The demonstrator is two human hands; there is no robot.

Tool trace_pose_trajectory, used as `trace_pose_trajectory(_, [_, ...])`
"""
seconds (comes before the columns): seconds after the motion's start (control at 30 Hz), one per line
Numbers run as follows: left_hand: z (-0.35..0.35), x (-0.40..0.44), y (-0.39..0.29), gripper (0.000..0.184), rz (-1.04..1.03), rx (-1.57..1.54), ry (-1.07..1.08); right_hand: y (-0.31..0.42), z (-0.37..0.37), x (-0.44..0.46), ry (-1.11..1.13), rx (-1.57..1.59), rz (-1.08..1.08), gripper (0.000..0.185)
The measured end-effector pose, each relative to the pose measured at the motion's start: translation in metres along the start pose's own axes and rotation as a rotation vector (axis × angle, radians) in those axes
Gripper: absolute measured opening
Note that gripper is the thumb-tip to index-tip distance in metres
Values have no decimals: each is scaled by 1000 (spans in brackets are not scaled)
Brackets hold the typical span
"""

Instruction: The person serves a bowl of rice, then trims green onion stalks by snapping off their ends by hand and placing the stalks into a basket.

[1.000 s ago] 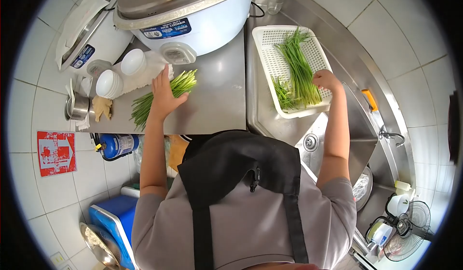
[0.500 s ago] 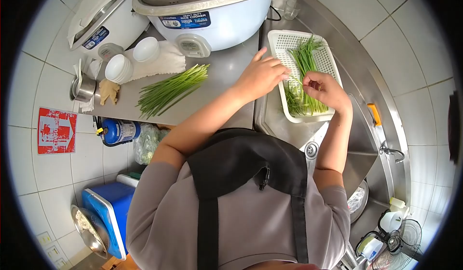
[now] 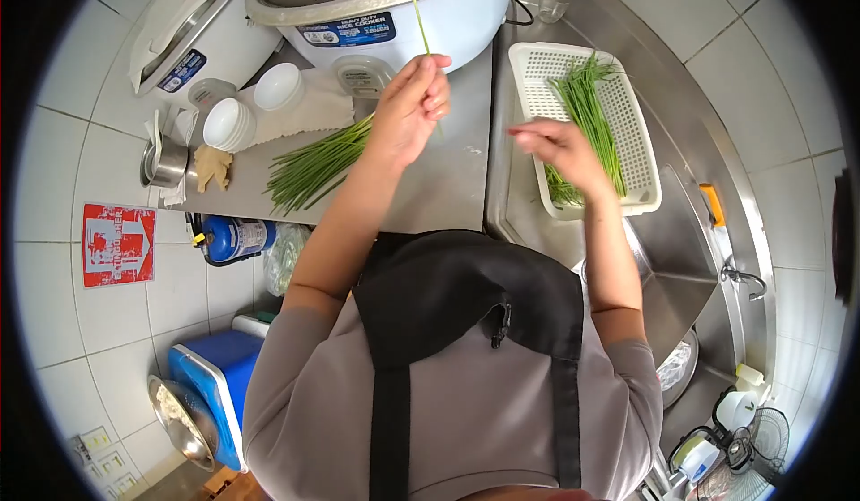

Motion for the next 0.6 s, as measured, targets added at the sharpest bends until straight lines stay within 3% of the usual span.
trace_pose_trajectory(0.1, [-19,2,-2,21,-24,-182,30,13,-51,3,58,10,88,24])
trace_pose_trajectory(0.2, [-20,-1,-12,22,-74,-258,76,-1,-75,2,186,168,7,19])
trace_pose_trajectory(0.27, [-14,-8,-19,22,-99,-333,104,-15,-61,1,57,455,-206,11])
trace_pose_trajectory(0.33, [-7,-17,-27,22,-114,-414,136,-27,-40,0,-57,747,-279,6])
trace_pose_trajectory(0.4, [7,-29,-52,20,-295,-297,67,-39,2,-1,-188,626,-225,8])
trace_pose_trajectory(0.43, [20,-35,-58,19,-329,-109,-9,-40,27,-4,-309,467,-204,9])
trace_pose_trajectory(0.5, [57,-46,-71,17,-368,422,-245,-49,80,-8,-431,-171,-14,21])
trace_pose_trajectory(0.53, [81,-53,-77,16,-367,767,-407,-67,96,-13,-291,-570,-216,29])
trace_pose_trajectory(0.57, [98,-56,-80,16,-371,763,-397,-84,104,-20,-203,-578,-340,29])
trace_pose_trajectory(0.6, [100,-61,-87,16,-546,1237,-330,-107,106,-30,-114,-581,-468,28])
Point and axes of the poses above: each hand's wrist, its own x-axis towards the middle knuckle, its own z-axis out of the back of the hand, y = z × x, the point moved 8 cm from there along x, towards the middle knuckle, and after that the axes turned 7 degrees about -y, right-handed, at the moved point
